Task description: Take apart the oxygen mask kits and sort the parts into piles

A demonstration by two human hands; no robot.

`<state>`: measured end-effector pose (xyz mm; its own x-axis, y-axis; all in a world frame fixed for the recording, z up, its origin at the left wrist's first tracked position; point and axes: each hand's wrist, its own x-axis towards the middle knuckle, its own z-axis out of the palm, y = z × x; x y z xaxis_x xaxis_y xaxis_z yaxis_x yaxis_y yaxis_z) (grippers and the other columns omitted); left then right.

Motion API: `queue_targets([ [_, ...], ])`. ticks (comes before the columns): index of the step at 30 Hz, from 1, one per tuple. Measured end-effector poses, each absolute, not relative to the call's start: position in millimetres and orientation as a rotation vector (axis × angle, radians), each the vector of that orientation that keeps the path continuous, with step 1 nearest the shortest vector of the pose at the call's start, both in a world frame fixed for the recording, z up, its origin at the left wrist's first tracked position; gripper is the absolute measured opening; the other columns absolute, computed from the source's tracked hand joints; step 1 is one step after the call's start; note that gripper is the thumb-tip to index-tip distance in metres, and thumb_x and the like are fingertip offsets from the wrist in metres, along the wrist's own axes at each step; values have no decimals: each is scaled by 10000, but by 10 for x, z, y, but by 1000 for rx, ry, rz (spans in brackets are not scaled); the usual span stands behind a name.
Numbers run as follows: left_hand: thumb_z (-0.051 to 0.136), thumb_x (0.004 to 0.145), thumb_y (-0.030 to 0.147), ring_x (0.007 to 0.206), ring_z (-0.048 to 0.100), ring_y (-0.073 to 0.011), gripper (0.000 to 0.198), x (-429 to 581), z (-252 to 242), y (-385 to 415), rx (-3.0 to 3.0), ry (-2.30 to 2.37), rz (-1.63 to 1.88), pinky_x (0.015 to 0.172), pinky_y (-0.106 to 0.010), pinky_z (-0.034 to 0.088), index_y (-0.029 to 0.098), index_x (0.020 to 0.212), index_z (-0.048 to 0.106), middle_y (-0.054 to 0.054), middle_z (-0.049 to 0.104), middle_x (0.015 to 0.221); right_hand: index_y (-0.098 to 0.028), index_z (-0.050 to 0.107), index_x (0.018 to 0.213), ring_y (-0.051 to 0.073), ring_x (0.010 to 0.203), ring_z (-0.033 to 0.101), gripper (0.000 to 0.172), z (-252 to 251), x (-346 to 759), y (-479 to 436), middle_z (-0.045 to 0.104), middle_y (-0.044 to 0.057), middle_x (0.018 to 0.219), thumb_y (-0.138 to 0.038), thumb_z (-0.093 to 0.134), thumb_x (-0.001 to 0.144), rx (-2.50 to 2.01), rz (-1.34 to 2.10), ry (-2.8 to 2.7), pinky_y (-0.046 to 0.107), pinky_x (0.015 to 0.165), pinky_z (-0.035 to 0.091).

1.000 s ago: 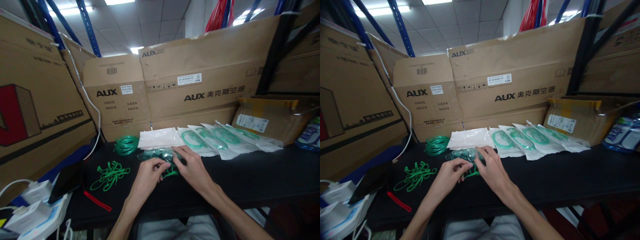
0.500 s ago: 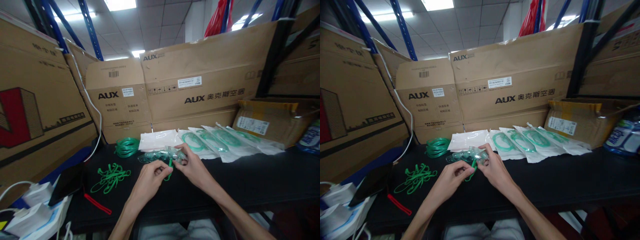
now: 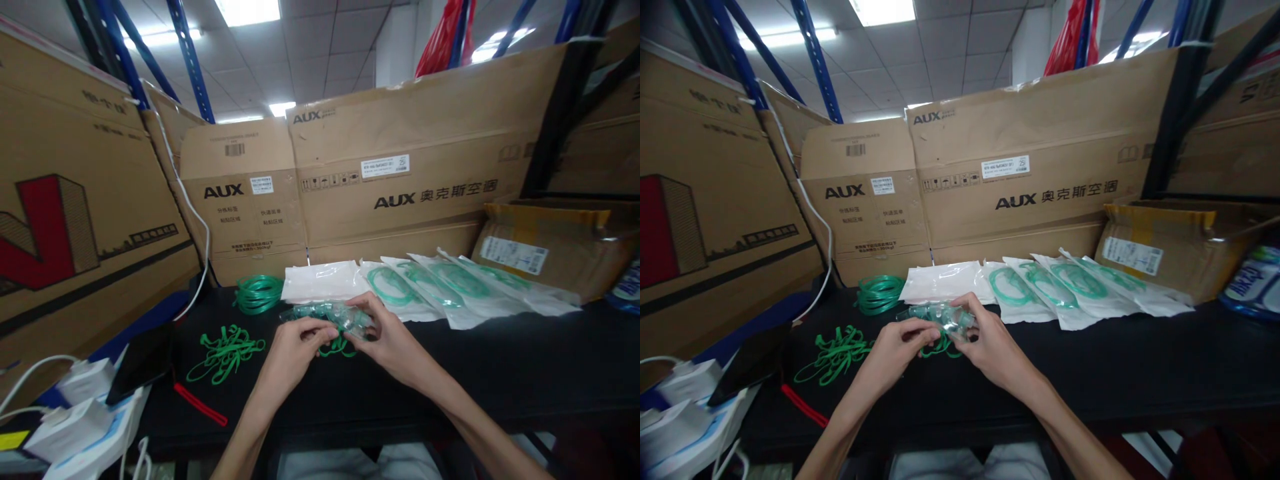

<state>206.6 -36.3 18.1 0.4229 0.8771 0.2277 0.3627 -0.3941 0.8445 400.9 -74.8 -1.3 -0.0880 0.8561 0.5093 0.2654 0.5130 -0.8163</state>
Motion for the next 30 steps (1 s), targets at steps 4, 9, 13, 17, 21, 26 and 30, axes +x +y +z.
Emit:
queue_targets([
  [4,626,871,435,700,617,-186,309,2113,159,-411,2056,1054,926,637,-236,431,181,853,800,-28,730,755,-239,526,1122,204,1020,656,322,-15,3989,-757,650,47,1069,-176,648,831,-938,671,-1647,310,818,561],
  [9,604,889,416,690,618,-179,314,2119,172,-464,2038,1052,883,623,-232,420,168,827,786,-27,723,738,-232,531,1110,216,1023,657,342,-40,3977,-733,652,41,1035,-148,634,795,-1013,609,-1630,304,801,554],
  [13,614,884,397,709,634,-182,294,2107,229,-527,2020,1036,852,641,-233,435,169,807,784,-28,722,742,-225,530,1107,233,937,677,311,-31,3949,-714,655,27,882,-187,601,807,-1172,438,-1530,325,770,549],
  [17,611,891,397,730,634,-181,280,2057,313,-590,2040,1044,895,660,-233,438,190,819,785,-23,730,769,-209,529,1080,219,758,673,279,18,3852,-737,681,65,898,-243,585,809,-1261,303,-1441,306,649,536],
  [21,612,893,392,700,609,-169,277,2029,374,-659,2091,1072,877,640,-237,416,194,787,774,-14,710,742,-221,532,1067,175,610,608,281,66,3729,-788,675,49,878,-216,568,789,-1257,218,-1434,272,585,506],
  [26,631,883,342,666,581,-143,241,2024,443,-729,2107,1066,803,614,-229,392,189,765,774,3,688,718,-226,530,1046,169,568,578,256,91,3727,-797,663,38,839,-209,545,791,-1283,183,-1440,271,573,489],
  [30,643,885,376,707,605,-151,243,1867,553,-717,2083,1087,823,642,-225,409,195,798,781,2,710,753,-225,523,1074,192,621,615,269,105,3761,-815,670,48,855,-250,556,808,-1312,200,-1433,295,613,499],
])
